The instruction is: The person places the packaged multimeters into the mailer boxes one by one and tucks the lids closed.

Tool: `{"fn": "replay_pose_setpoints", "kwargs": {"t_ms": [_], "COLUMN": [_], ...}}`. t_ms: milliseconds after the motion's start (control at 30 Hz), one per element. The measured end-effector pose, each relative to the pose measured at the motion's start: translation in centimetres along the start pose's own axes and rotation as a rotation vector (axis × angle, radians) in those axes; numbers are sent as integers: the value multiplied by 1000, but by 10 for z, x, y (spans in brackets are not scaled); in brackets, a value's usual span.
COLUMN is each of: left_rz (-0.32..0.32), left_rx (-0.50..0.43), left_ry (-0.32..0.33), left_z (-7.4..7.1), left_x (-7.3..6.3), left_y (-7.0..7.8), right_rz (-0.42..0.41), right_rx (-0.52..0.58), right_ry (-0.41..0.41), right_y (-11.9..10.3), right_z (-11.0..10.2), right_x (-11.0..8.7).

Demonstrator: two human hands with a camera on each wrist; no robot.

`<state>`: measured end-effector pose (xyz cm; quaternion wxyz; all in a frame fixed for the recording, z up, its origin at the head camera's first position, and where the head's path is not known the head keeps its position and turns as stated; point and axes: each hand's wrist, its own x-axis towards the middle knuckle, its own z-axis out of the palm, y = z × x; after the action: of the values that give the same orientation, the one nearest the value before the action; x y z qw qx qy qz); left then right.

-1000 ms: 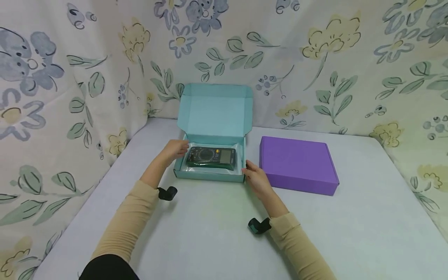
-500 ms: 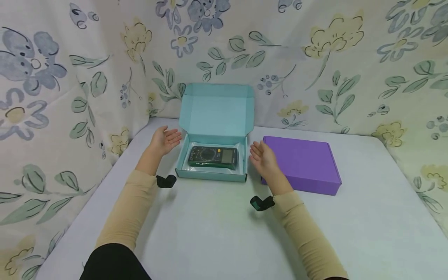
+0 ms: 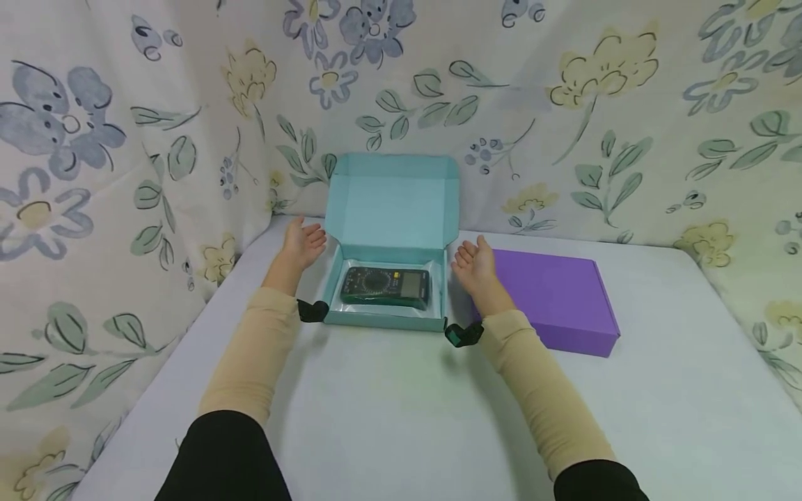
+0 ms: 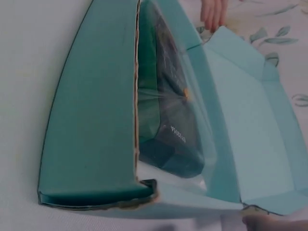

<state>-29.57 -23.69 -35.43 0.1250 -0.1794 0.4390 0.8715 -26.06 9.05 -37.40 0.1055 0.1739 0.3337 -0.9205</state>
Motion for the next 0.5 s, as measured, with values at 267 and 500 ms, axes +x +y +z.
{"fn": "replay_pose_setpoints", "kwargs": {"t_ms": [267, 500], "left_rz": [54, 59], "left_rx": [112, 195], "left_ry": [-27, -101], "left_z": [4, -7], "left_x": [6, 16], "left_y": [-2, 0], "right_rz": [-35, -6], "right_rx": [-30, -135], "right_ry": [-10, -87], "right_y": [-2, -4], "right_z": [1, 4], "right_x": [11, 17]}}
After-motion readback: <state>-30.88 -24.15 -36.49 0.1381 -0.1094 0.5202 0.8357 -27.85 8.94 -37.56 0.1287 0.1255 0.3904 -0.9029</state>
